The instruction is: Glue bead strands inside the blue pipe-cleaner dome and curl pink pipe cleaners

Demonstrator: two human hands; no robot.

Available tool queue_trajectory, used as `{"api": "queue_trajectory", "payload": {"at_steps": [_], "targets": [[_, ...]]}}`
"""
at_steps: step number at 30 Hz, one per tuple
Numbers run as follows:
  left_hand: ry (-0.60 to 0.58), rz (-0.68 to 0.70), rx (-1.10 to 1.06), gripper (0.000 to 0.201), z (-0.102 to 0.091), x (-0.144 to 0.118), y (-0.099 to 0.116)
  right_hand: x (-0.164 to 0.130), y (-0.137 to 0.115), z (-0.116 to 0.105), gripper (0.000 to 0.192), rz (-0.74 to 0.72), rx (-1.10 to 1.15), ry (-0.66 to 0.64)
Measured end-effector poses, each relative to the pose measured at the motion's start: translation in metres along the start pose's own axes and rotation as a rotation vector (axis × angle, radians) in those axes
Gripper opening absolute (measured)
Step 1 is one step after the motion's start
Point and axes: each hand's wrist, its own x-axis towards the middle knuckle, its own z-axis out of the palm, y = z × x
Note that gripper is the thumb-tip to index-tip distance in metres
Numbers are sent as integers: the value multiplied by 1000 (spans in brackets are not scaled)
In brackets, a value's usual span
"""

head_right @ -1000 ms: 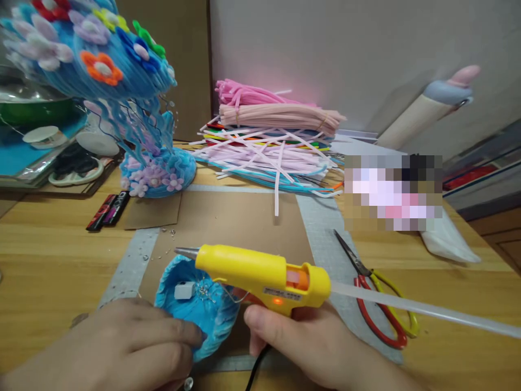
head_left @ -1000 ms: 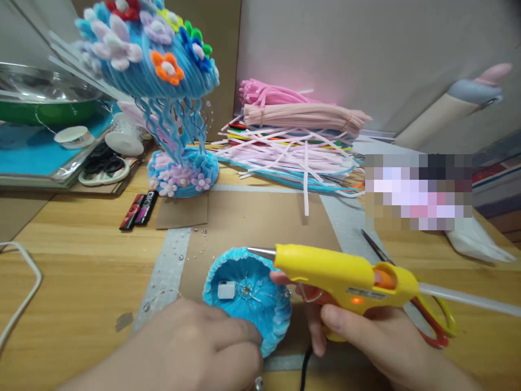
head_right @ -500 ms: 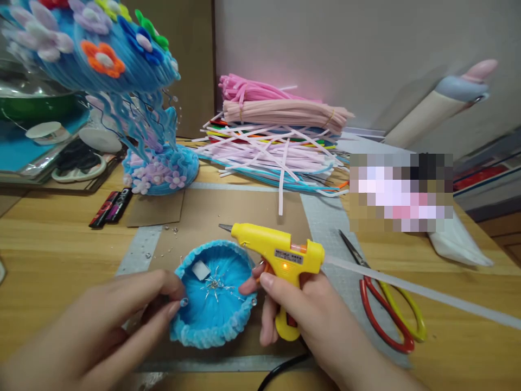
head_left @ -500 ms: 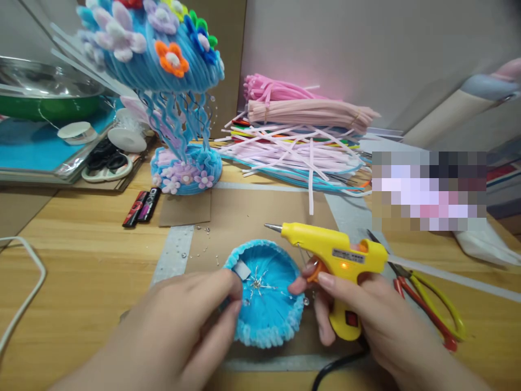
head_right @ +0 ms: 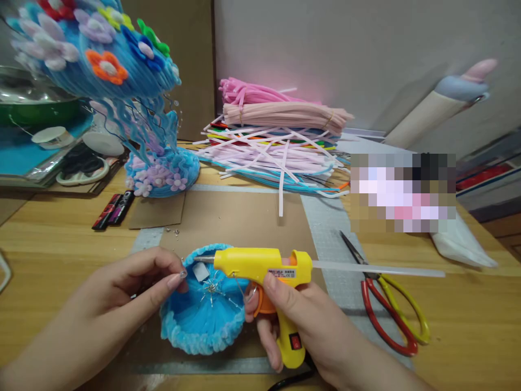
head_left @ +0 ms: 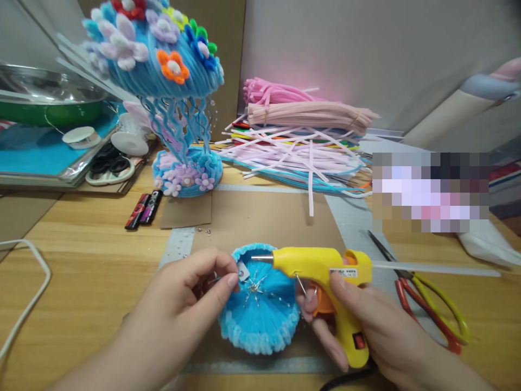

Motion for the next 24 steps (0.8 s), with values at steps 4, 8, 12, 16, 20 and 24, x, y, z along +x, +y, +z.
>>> {"api": "queue_trajectory", "payload": {"at_steps": [4, 8, 12, 16, 20, 24], "targets": [[38, -6, -67, 13, 1, 0, -1, -1, 5, 0, 52, 28, 1, -3], [70, 5, -55, 11, 0, -2, -1, 0, 8, 0, 54, 25, -56, -21], [81, 29, -63, 10, 1, -2, 2, -2, 10, -1, 57, 47, -94, -31], [79, 34, -43, 10, 1, -2, 4, -2, 10, 1, 55, 27, -79, -18], [57, 44, -21, 13, 0, -2, 4, 0, 10, 1, 54, 29, -78, -8], [72, 43, -7, 14, 1, -2, 4, 0, 13, -1, 53, 18, -66, -29]]}}
